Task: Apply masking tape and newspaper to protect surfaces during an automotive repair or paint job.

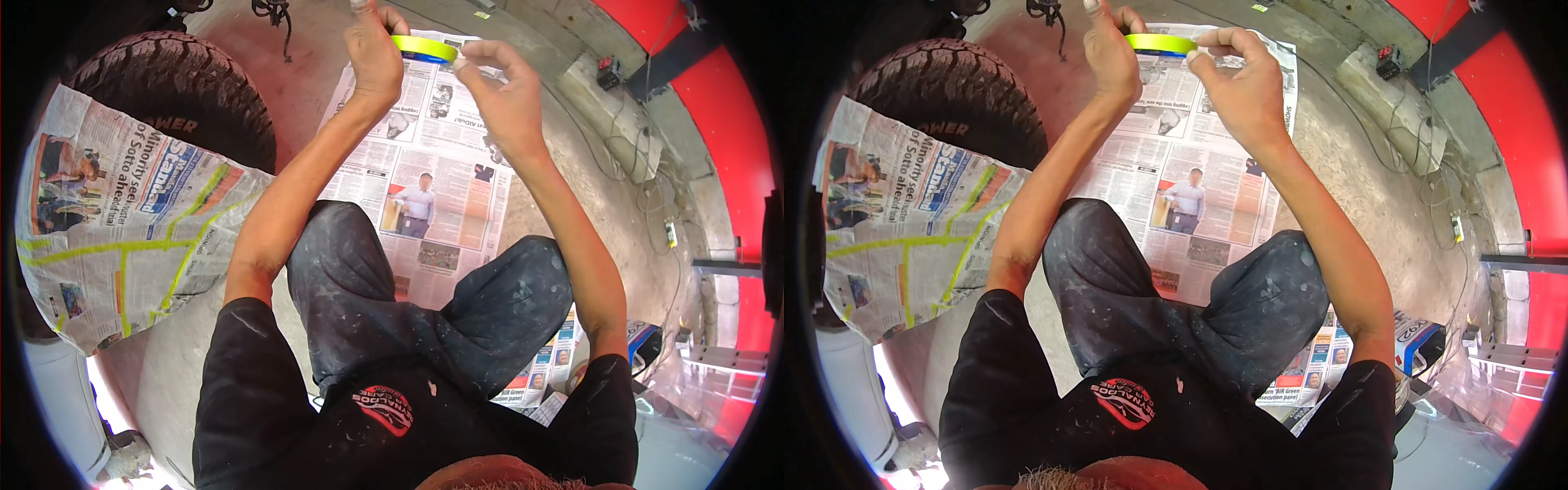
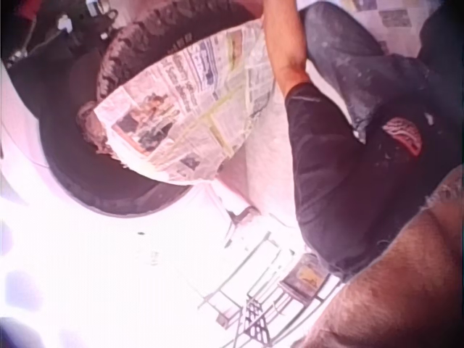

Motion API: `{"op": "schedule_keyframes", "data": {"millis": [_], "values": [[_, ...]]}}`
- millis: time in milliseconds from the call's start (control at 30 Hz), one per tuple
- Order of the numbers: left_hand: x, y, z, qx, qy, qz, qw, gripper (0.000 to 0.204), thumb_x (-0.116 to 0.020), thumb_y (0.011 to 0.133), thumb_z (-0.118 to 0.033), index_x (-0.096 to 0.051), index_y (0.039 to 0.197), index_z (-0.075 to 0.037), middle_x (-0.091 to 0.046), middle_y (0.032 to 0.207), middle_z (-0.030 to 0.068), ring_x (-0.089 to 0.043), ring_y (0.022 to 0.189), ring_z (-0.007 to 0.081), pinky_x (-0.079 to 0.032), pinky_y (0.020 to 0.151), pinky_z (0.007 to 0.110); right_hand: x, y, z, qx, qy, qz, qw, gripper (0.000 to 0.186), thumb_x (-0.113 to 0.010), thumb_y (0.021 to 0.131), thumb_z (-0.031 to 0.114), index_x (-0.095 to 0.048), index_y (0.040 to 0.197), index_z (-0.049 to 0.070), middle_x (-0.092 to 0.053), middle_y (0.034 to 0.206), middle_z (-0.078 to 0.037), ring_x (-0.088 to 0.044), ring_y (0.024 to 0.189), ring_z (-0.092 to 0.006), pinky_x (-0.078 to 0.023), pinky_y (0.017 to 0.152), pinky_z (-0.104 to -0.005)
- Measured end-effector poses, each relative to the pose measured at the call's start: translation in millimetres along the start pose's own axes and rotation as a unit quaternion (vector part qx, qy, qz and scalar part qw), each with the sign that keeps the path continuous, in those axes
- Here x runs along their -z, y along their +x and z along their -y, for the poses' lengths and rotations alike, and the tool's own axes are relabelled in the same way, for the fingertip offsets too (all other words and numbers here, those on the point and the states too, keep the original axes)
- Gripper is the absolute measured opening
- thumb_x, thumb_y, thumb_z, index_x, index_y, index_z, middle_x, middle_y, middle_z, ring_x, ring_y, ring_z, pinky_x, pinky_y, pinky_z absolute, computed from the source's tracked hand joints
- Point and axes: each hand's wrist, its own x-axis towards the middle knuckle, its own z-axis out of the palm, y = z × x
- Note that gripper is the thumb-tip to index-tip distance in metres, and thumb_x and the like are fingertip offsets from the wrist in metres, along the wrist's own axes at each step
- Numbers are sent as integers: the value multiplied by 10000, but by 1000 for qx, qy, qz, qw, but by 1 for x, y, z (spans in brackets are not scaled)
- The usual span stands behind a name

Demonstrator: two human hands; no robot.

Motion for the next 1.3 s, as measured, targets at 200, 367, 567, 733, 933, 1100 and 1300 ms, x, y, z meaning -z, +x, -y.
{"op": "schedule_keyframes", "data": {"millis": [200, 367, 567, 733, 933, 1100, 1300], "values": [[-8, -17, 2, -13, -32, 72, 997, 704, -398, 1087, -583, -540, 644, -54, -467, 599, -14, -416, 572, 96, -357, 551, 271, -3, -3, -5, -162, 173, 126, 963, 284, -653, 1008, 224, -709, 1146, -18, -718, 1047, -81, -687, 875, -137, -557, 823, -284], [-17, -33, -2, -57, -76, 137, 986, 366, -687, 1019, -258, -643, 763, 0, -548, 685, -34, -495, 652, 81, -433, 614, 262, -3, 1, -10, -166, 307, 55, 935, 279, -568, 1042, 195, -707, 1149, -22, -722, 1083, -98, -683, 977, -153, -560, 876, -320], [-18, -15, -4, -95, 12, 73, 993, 376, -613, 1000, -324, -654, 757, -40, -599, 708, 30, -548, 663, 106, -441, 629, 282, 8, 3, -9, -157, 270, 159, 937, 282, -537, 1028, 184, -705, 1137, -14, -745, 1048, -91, -673, 997, -147, -499, 988, -331], [-3, -9, 7, 160, -40, 174, 971, 567, -594, 1037, -489, -632, 651, -75, -562, 552, -12, -516, 495, 65, -379, 463, 250, 3, 0, -5, -114, 222, 238, 939, 297, -528, 1008, 175, -708, 1122, -31, -757, 975, -81, -632, 933, -115, -477, 943, -320], [-5, -7, 19, 115, -39, 109, 987, 534, -608, 1035, -425, -594, 618, -91, -535, 534, -17, -480, 476, 69, -346, 457, 248, 5, 4, -7, -114, 215, 240, 940, 312, -543, 1001, 160, -728, 1166, -29, -757, 964, -60, -627, 943, -101, -473, 936, -308], [-6, -7, 17, 75, -72, 100, 990, 520, -595, 1051, -374, -583, 614, -93, -517, 537, -32, -455, 488, 64, -333, 473, 248, 3, 5, -14, -65, 208, 238, 946, 323, -558, 981, 119, -721, 1226, -16, -760, 972, -52, -632, 917, -100, -477, 924, -299], [-7, -7, 14, 65, -79, 73, 992, 522, -588, 1060, -343, -569, 602, -94, -497, 530, -41, -434, 484, 61, -317, 474, 252, 1, 5, -16, -61, 167, 223, 958, 347, -548, 964, 74, -701, 1265, -3, -765, 988, -57, -643, 946, -94, -484, 924, -280]]}}
